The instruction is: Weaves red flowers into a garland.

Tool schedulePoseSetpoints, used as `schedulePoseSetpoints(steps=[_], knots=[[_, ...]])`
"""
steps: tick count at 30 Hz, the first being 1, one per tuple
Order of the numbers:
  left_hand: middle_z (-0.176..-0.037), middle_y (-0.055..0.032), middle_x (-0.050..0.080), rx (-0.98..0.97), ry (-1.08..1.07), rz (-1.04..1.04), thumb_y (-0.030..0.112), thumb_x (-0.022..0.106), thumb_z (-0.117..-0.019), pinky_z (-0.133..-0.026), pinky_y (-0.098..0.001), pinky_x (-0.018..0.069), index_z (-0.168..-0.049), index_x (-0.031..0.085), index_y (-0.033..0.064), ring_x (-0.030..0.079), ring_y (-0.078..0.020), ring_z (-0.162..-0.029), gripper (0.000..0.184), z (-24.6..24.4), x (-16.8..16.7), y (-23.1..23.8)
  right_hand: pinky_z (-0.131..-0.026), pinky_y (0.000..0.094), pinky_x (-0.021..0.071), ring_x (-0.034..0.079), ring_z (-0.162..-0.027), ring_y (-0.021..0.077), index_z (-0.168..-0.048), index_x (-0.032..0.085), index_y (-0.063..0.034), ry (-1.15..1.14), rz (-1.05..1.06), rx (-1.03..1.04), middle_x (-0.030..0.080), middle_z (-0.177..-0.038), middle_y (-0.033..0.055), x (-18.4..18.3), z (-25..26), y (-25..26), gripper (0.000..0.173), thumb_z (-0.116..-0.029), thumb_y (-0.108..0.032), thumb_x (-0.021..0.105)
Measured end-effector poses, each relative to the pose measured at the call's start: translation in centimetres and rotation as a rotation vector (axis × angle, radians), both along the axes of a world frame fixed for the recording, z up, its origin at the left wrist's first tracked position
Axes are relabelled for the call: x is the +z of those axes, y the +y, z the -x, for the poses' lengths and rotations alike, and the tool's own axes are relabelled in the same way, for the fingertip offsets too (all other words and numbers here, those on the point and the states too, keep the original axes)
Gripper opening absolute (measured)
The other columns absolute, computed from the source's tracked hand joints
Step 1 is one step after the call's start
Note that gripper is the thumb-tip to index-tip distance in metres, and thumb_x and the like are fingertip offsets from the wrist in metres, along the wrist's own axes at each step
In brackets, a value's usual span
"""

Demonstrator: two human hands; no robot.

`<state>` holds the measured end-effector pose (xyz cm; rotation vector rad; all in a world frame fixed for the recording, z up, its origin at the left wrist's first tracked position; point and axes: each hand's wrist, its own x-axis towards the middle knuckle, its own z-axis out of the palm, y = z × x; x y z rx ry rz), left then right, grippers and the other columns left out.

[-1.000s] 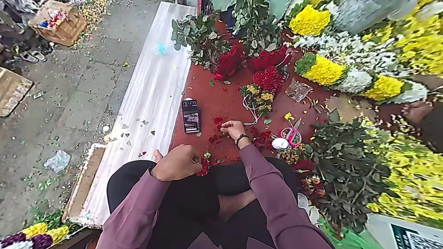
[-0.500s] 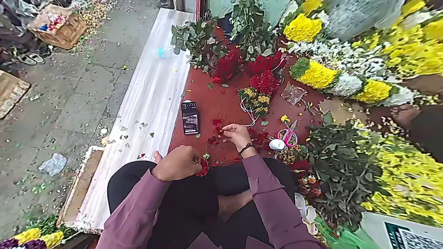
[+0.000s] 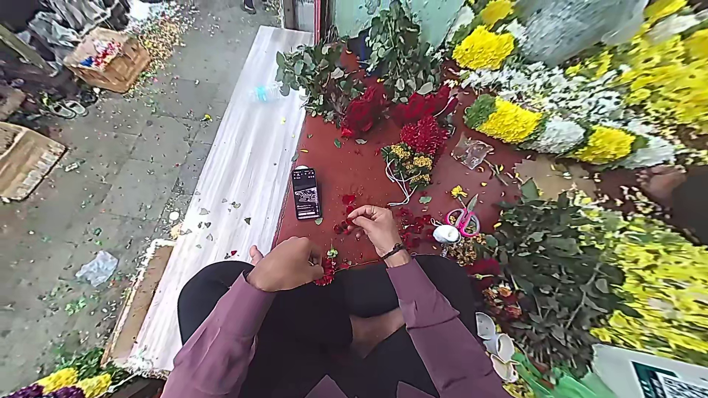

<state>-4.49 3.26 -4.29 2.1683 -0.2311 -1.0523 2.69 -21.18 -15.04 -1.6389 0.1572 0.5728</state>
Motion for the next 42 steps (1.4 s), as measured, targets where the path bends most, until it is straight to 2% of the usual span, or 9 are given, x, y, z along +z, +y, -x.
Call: schedulePoseSetpoints(steps=[5,8,10,14,18,23,28,34,42], knots=[[-0.073,0.0016,0.067,0.005,-0.011,0.005,0.032,0.068,-0.0914,-0.063,-0.0447,0.0538,-0.087,0.074,0.0154,0.063,-0.0140,-0.065,0.018,0.0,-0.1,0.1,-0.069,0.0399,0.0635,0.073,-0.073,0.0248,-0.105,0.076,-0.0004,-0.021,-0.069,0.016,0.076,-0.094,0.0158,0.4,0.0,-0.1,0.019,-0.0955,0.003,0.060],[-0.071,0.0011,0.065,0.021,-0.011,0.004,0.031,0.068,-0.0912,-0.062,-0.0447,0.0521,-0.085,0.073,0.0146,0.061,-0.0147,-0.064,0.018,-0.1,0.0,0.1,-0.072,0.0411,0.0641,0.073,-0.075,0.0242,-0.110,0.076,-0.0022,-0.072,-0.066,0.060,0.076,-0.094,0.0143,0.7,0.1,-0.1,0.030,-0.0838,0.011,0.069],[-0.071,0.0007,0.065,0.037,-0.012,0.002,0.031,0.068,-0.0916,-0.062,-0.0450,0.0519,-0.086,0.073,0.0140,0.061,-0.0150,-0.064,0.019,-0.1,0.1,0.2,-0.074,0.0410,0.0653,0.075,-0.078,0.0228,-0.108,0.077,-0.0038,-0.110,-0.032,0.080,0.077,-0.094,0.0120,0.6,0.2,-0.2,0.028,-0.0818,0.006,0.076],[-0.071,0.0007,0.067,0.093,0.006,-0.002,0.031,0.069,-0.0917,-0.063,-0.0435,0.0529,-0.086,0.074,0.0140,0.062,-0.0137,-0.063,0.018,0.0,0.3,0.3,-0.072,0.0380,0.0656,0.075,-0.074,0.0198,-0.101,0.079,-0.0059,-0.138,0.041,0.054,0.078,-0.088,0.0077,0.6,1.0,-0.2,0.014,-0.0876,-0.009,0.080],[-0.072,0.0000,0.068,0.166,0.018,-0.009,0.031,0.069,-0.0913,-0.064,-0.0436,0.0561,-0.086,0.074,0.0137,0.065,-0.0140,-0.064,0.019,-0.1,0.3,0.7,-0.070,0.0390,0.0650,0.074,-0.072,0.0241,-0.099,0.074,-0.0011,-0.108,-0.008,-0.047,0.076,-0.087,0.0128,0.8,1.9,0.1,0.015,-0.0847,0.000,0.079],[-0.074,-0.0002,0.070,0.303,0.024,-0.053,0.033,0.070,-0.0915,-0.065,-0.0456,0.0558,-0.086,0.075,0.0143,0.066,-0.0148,-0.066,0.020,-0.2,0.2,0.8,-0.068,0.0415,0.0644,0.074,-0.075,0.0298,-0.114,0.067,0.0047,0.001,-0.208,-0.066,0.075,-0.092,0.0205,3.1,3.0,1.2,0.036,-0.0797,0.007,0.079],[-0.074,0.0012,0.071,0.396,0.020,-0.021,0.027,0.064,-0.0969,-0.060,-0.0355,0.0550,-0.093,0.078,0.0142,0.063,-0.0093,-0.060,0.019,-0.3,0.3,0.9,-0.068,0.0394,0.0656,0.075,-0.074,0.0270,-0.106,0.068,0.0080,0.021,-0.317,0.065,0.075,-0.089,0.0198,6.7,5.9,3.2,0.031,-0.0778,0.006,0.082],[-0.079,0.0014,0.073,0.332,0.034,0.049,0.025,0.066,-0.0960,-0.064,-0.0329,0.0575,-0.103,0.077,0.0135,0.066,-0.0081,-0.065,0.017,-0.3,0.4,0.7,-0.060,0.0360,0.0641,0.074,-0.068,0.0258,-0.110,0.059,0.0031,-0.001,-0.180,0.078,0.075,-0.084,0.0166,6.1,6.7,4.2,0.043,-0.0755,0.003,0.086],[-0.072,0.0039,0.071,0.276,0.013,0.094,0.032,0.073,-0.0946,-0.059,-0.0293,0.0548,-0.093,0.078,0.0154,0.062,-0.0056,-0.059,0.018,-0.1,-0.1,0.6,-0.052,0.0339,0.0615,0.070,-0.058,0.0221,-0.116,0.057,-0.0014,0.039,-0.050,0.151,0.072,-0.078,0.0117,6.1,6.5,3.8,0.054,-0.0748,-0.011,0.091]])
